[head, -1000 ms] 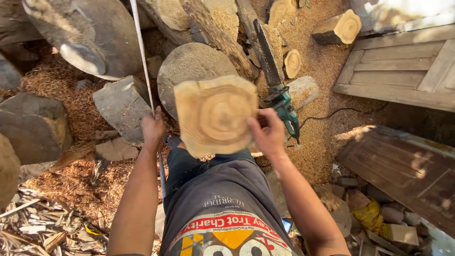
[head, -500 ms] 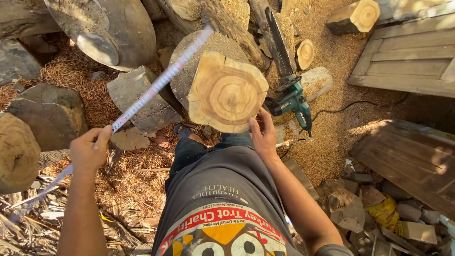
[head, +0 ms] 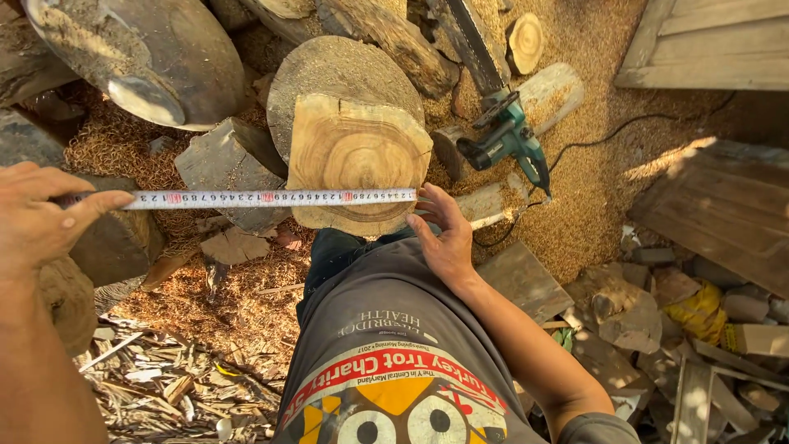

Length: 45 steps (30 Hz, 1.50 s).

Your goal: The user is measuring wood and then cutting it with a chainsaw.

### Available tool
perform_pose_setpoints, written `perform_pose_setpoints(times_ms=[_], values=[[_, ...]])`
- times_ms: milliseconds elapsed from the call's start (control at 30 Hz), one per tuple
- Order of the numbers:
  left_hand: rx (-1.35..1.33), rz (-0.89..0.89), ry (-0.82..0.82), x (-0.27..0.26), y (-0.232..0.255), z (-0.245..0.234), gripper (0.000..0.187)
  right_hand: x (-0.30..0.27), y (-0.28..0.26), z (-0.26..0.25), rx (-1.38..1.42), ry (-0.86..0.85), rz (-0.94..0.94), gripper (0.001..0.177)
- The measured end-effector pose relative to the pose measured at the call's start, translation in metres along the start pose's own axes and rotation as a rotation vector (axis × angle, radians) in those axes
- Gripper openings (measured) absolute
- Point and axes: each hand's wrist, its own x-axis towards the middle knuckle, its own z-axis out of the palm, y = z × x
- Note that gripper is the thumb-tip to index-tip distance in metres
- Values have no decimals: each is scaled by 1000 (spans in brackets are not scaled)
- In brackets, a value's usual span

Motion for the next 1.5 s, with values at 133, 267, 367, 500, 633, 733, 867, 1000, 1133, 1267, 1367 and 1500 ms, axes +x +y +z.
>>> perform_pose_setpoints(times_ms=[133,267,367,500,633,733,867,1000,1133,1267,1367,1500], values=[[-22,-99,-17,38,11,-3,53,1,-19,0,-43,-41,-37,58],[-14,-200,-94,66,31,-21,51,3,-25,1,-133,-27,-75,54],[17,-294,-235,87,54,-44,53,6,-27,0,-140,-45,-157,50],[-72,-328,-359,105,78,-55,58,5,-25,-1,-184,-39,-179,49],[-135,-332,-348,113,95,-48,61,5,-22,-1,-186,-49,-112,48],[-230,-245,-291,119,117,-38,57,7,-23,-5,-205,-43,-111,48],[-286,-90,-214,126,158,-38,51,15,-24,-12,-225,-80,-155,44],[-267,-131,-309,119,187,-44,45,45,2,-55,-535,-226,-289,26],[-288,-214,-107,62,191,-45,41,113,-24,-62,-551,-135,-287,16],[-476,-602,-55,-1,221,-20,40,172,-53,-37,-599,-313,-216,40],[-838,-838,-72,-27,274,6,34,197,-63,-6,-555,-570,-189,48],[-1190,-970,-33,-44,344,47,34,201,-52,11,-439,-672,-114,54]])
